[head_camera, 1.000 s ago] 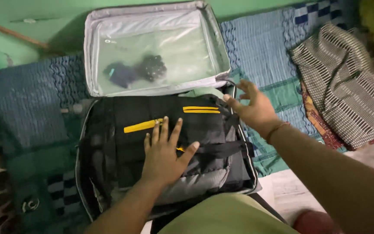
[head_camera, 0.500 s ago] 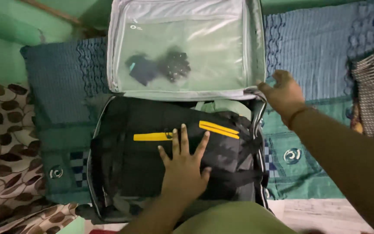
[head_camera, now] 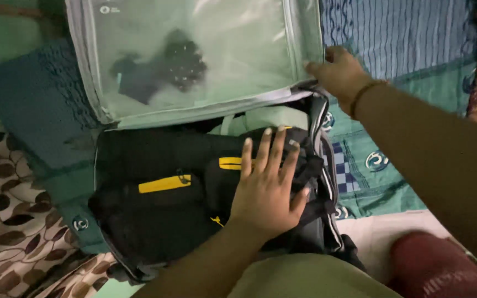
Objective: Pack items into a suitcase and zip it closed.
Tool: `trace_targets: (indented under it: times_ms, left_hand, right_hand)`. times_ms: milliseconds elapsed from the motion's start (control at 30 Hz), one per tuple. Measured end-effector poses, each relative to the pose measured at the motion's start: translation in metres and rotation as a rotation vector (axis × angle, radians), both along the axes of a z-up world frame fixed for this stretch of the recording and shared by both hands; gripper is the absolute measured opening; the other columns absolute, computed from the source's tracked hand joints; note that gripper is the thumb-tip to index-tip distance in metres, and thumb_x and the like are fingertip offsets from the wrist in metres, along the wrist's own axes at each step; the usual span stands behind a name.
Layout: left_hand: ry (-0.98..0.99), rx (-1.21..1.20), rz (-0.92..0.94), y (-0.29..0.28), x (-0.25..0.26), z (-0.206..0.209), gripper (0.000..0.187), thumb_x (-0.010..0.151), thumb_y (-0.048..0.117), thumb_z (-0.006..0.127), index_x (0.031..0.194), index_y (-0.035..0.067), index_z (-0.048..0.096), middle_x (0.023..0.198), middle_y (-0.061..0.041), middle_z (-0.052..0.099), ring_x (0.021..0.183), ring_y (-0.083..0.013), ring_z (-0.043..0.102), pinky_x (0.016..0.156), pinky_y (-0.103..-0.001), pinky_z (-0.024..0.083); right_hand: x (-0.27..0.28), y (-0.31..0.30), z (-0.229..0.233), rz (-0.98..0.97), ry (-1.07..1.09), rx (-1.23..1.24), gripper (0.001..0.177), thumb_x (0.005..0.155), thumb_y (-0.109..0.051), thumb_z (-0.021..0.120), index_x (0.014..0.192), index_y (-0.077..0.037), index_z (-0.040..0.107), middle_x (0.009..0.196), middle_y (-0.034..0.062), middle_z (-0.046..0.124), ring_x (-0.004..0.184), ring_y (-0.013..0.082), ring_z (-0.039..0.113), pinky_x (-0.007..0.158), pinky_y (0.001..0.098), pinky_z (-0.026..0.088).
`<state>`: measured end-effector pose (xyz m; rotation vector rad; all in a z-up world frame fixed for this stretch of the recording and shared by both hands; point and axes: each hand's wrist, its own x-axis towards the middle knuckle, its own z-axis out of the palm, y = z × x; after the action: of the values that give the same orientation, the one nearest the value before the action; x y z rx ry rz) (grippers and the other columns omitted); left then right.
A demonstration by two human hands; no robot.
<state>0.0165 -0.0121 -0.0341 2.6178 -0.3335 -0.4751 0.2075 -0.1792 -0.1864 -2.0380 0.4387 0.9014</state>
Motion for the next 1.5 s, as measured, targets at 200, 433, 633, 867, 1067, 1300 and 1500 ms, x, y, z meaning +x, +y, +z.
trace_targets:
  times_ms: [200, 433, 633, 867, 1067, 1300, 1500]
  left_hand:
    - [-0.046, -0.083, 0.05, -0.012, 0.033, -0.001, 0.069, 0.095, 0.036, 0.062, 0.15, -0.002, 0.043, 0.163, -0.026, 0.032, 0.153, -0.0436, 0.031, 0.128, -0.057, 0.022]
    - [-0.011, 0.127, 0.077, -0.012, 0.055, -0.001, 0.067, 0.092, 0.037, 0.06, 0.143, -0.002, 0.046, 0.156, -0.023, 0.04, 0.145, -0.0399, 0.037, 0.126, -0.058, 0.017]
    - [-0.072, 0.116, 0.122, -0.016, 0.047, 0.007, 0.063, 0.091, 0.035, 0.06, 0.141, -0.002, 0.049, 0.154, -0.023, 0.042, 0.144, -0.0394, 0.04, 0.126, -0.058, 0.016]
    - [-0.115, 0.081, 0.163, -0.01, 0.032, 0.018, 0.064, 0.092, 0.032, 0.063, 0.144, -0.001, 0.047, 0.156, -0.022, 0.042, 0.148, -0.0393, 0.038, 0.13, -0.057, 0.018]
    - [0.051, 0.164, 0.171, 0.002, 0.021, 0.007, 0.082, 0.081, 0.046, 0.069, 0.149, 0.007, 0.044, 0.159, -0.02, 0.035, 0.145, -0.0427, 0.031, 0.114, -0.075, 0.013]
    - [0.11, 0.214, 0.135, 0.004, 0.003, 0.001, 0.085, 0.083, 0.057, 0.066, 0.153, 0.018, 0.039, 0.163, -0.016, 0.029, 0.153, -0.041, 0.023, 0.115, -0.079, 0.009]
    - [-0.022, 0.077, 0.183, 0.004, 0.012, 0.013, 0.082, 0.089, 0.049, 0.066, 0.157, 0.014, 0.035, 0.167, -0.02, 0.022, 0.157, -0.0413, 0.019, 0.126, -0.067, 0.011]
  right_hand:
    - [0.005, -0.009, -0.054, -0.105, 0.13, 0.258, 0.046, 0.098, -0.03, 0.066, 0.133, -0.001, 0.063, 0.121, 0.0134, 0.071, 0.103, 0.0225, 0.065, 0.093, 0.0401, 0.05]
    - [0.011, 0.001, -0.026, -0.097, 0.104, 0.179, 0.044, 0.096, -0.024, 0.07, 0.132, -0.003, 0.057, 0.114, 0.0138, 0.069, 0.098, 0.0224, 0.067, 0.084, 0.04, 0.057]
    - [0.011, -0.013, -0.067, -0.041, -0.015, 0.136, 0.044, 0.092, -0.014, 0.075, 0.133, -0.005, 0.062, 0.117, 0.0141, 0.07, 0.104, 0.0241, 0.066, 0.085, 0.0383, 0.054]
    - [0.012, -0.016, -0.083, -0.201, -0.068, 0.106, 0.044, 0.087, -0.004, 0.077, 0.13, -0.012, 0.068, 0.123, 0.0125, 0.072, 0.114, 0.0277, 0.066, 0.087, 0.0504, 0.053]
    - [0.009, 0.019, 0.035, -0.314, 0.119, -0.102, 0.045, 0.091, -0.013, 0.077, 0.133, -0.021, 0.065, 0.134, 0.0105, 0.063, 0.122, 0.0361, 0.056, 0.084, 0.0646, 0.045]
    - [0.016, 0.025, 0.035, -0.057, 0.167, -0.071, 0.045, 0.105, -0.043, 0.059, 0.143, -0.018, 0.058, 0.142, 0.0228, 0.057, 0.126, 0.0492, 0.051, 0.094, 0.0666, 0.04]
    - [0.008, 0.034, 0.047, -0.154, 0.075, -0.057, 0.048, 0.102, -0.043, 0.061, 0.145, -0.022, 0.058, 0.14, 0.0144, 0.061, 0.122, 0.0353, 0.061, 0.085, 0.062, 0.049]
